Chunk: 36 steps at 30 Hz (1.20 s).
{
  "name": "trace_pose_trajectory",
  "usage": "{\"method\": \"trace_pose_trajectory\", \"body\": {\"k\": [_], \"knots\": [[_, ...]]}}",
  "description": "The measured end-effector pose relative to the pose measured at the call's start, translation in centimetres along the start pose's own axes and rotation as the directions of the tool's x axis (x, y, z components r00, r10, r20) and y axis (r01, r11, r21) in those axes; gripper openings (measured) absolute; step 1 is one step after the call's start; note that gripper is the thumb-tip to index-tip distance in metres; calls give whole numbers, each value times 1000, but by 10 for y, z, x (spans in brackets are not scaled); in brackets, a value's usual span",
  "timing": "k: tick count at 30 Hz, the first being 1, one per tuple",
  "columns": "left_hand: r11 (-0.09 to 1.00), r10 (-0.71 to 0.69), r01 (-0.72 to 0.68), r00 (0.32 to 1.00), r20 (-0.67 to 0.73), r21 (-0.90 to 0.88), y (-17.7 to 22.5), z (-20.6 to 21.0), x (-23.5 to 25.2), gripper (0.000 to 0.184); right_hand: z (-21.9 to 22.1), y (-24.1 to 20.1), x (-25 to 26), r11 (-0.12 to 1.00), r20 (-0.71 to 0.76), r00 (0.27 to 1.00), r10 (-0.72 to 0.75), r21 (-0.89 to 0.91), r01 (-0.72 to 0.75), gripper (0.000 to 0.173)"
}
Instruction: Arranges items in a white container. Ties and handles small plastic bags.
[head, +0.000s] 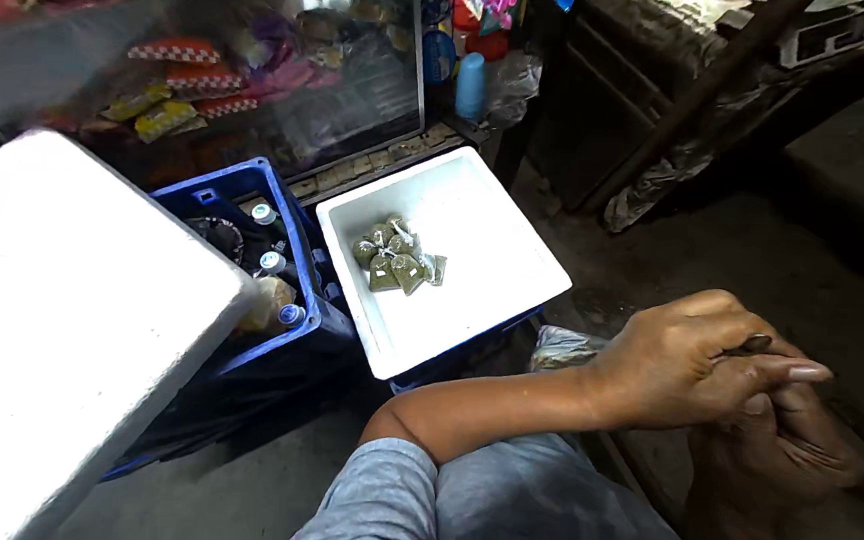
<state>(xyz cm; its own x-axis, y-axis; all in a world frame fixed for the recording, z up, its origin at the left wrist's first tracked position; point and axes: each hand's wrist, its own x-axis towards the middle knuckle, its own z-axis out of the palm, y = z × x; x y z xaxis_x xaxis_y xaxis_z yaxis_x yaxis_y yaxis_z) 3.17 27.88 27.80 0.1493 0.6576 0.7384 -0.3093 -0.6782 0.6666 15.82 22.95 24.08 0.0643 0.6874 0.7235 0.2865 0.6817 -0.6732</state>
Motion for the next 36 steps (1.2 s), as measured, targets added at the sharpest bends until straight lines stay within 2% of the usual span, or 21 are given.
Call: {"method": "trace_pose_trajectory", "body": {"k": [3, 7, 12, 20, 26, 29, 33, 36], "knots": [[1000, 2, -2, 1000, -17, -14, 0, -3, -1, 16, 7, -3, -3, 998, -24, 998, 53, -13, -54, 19], [998, -58, 58, 997, -42, -15, 4, -11, -3, 16, 14, -1, -4, 997, -40, 999, 21, -70, -24, 17], [986, -152, 148, 987, -49, -74, -1, -17, -4, 15, 28, 2, -1, 1000, -134, 991, 13, 5, -13, 13], [956, -231, 204, 967, -111, -210, -6, -23, -8, 11, 39, 8, -4, 999, -176, 984, 4, -51, -14, 19], [944, -274, 238, 951, -143, -228, -7, -25, -10, 9, 48, 13, -7, 994, -200, 980, -21, -106, 0, 24], [944, -280, 252, 953, -113, -215, -9, -30, -12, 9, 50, 11, -10, 991, -194, 981, 3, -134, -30, 26], [962, -238, 228, 969, -58, -150, -8, -36, -13, 10, 49, 4, -10, 989, -201, 970, 137, 77, -123, 20], [970, -209, 203, 977, -32, -135, -6, -38, -15, 10, 48, -2, -7, 987, -233, 963, 134, 117, -109, 15]]}}
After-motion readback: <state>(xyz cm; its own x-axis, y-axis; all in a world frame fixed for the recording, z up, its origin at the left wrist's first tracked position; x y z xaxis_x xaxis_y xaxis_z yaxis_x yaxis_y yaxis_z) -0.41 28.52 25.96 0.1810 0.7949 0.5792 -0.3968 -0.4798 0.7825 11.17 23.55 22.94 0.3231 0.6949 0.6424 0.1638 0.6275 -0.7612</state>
